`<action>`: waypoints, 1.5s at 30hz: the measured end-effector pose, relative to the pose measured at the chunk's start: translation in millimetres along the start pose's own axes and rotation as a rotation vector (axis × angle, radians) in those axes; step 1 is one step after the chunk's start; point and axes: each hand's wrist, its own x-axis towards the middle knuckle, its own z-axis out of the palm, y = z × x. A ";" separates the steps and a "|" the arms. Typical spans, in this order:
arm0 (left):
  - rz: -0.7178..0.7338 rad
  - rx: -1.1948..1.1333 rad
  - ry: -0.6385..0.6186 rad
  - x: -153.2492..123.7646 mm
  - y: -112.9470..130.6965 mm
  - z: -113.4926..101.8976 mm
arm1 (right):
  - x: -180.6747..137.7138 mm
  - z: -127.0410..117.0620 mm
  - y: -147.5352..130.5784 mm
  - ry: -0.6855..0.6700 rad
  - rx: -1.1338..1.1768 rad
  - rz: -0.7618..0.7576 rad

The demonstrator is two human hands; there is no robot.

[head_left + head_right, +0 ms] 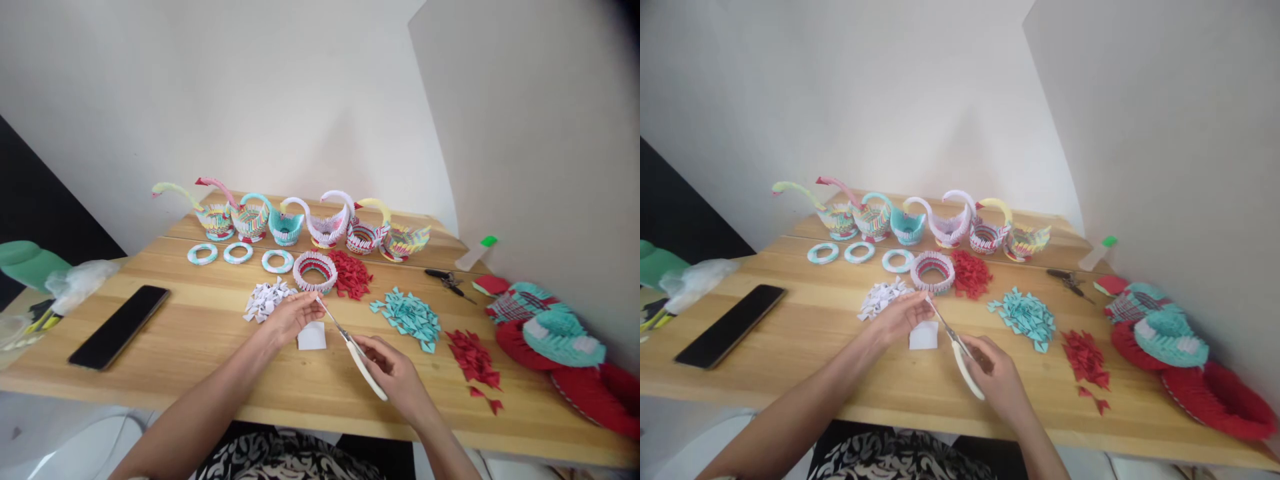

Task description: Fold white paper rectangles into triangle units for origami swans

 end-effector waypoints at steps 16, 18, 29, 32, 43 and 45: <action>0.002 -0.012 0.000 -1.0 0.2 0.2 | -2.8 1.8 -1.8 0.016 0.001 -0.019; 0.004 -0.015 -0.008 -0.9 0.1 -0.1 | -2.9 1.8 -1.5 0.020 0.003 -0.020; 0.011 -0.019 0.020 -1.5 0.4 2.2 | -3.9 3.7 3.2 0.016 -0.101 -0.056; 0.042 0.013 0.039 -1.3 0.3 2.8 | -6.7 5.5 3.4 0.064 -0.203 -0.130; 0.109 0.052 0.054 -1.4 1.8 3.8 | -2.9 7.0 4.0 0.040 0.059 0.020; 0.096 0.047 0.044 -1.3 2.0 3.7 | -2.7 7.4 3.6 0.042 0.062 0.016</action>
